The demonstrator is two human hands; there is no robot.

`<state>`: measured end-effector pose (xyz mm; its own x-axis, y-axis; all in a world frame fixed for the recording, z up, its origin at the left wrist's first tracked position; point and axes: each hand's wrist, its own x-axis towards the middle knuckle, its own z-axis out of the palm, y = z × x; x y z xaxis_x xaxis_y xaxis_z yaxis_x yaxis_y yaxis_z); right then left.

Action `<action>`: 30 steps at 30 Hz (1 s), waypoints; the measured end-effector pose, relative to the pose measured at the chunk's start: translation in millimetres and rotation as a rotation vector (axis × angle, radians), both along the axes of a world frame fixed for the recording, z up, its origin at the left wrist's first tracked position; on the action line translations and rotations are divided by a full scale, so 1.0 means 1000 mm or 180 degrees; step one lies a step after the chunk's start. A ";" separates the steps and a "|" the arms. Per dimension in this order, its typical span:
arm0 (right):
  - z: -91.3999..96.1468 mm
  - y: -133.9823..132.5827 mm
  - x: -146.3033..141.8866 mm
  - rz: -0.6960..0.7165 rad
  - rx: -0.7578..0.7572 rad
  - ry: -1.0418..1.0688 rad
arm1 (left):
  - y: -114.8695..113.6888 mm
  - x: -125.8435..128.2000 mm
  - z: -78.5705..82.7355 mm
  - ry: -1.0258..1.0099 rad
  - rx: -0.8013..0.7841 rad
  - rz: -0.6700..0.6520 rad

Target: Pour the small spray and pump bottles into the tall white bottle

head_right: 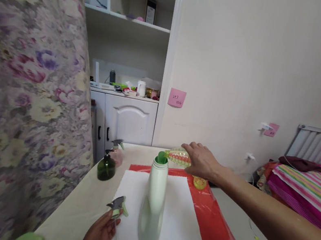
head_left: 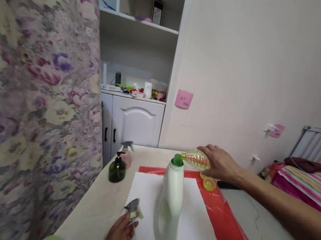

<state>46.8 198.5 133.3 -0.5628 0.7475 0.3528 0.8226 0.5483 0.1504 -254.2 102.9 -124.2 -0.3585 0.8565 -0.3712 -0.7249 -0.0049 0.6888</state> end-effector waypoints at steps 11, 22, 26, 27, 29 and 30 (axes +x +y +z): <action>0.003 -0.002 0.000 0.0010 0.0040 -0.0018 | 0.000 -0.001 -0.001 -0.0026 0.0005 -0.0022; 0.007 -0.007 -0.001 -0.0076 0.0068 -0.0150 | 0.001 0.002 0.001 -0.0005 -0.0034 0.0024; 0.008 -0.007 0.000 -0.0059 0.0119 -0.0179 | 0.001 0.001 -0.001 -0.0015 0.0026 -0.0057; 0.008 -0.007 0.000 -0.0054 0.0127 -0.0186 | 0.001 0.001 -0.001 -0.0010 0.0037 -0.0056; 0.008 -0.007 0.000 -0.0046 0.0152 -0.0203 | 0.002 0.001 -0.002 0.0000 0.0017 -0.0035; 0.008 -0.006 0.000 -0.0043 0.0171 -0.0212 | 0.002 0.001 -0.002 0.0001 0.0000 -0.0022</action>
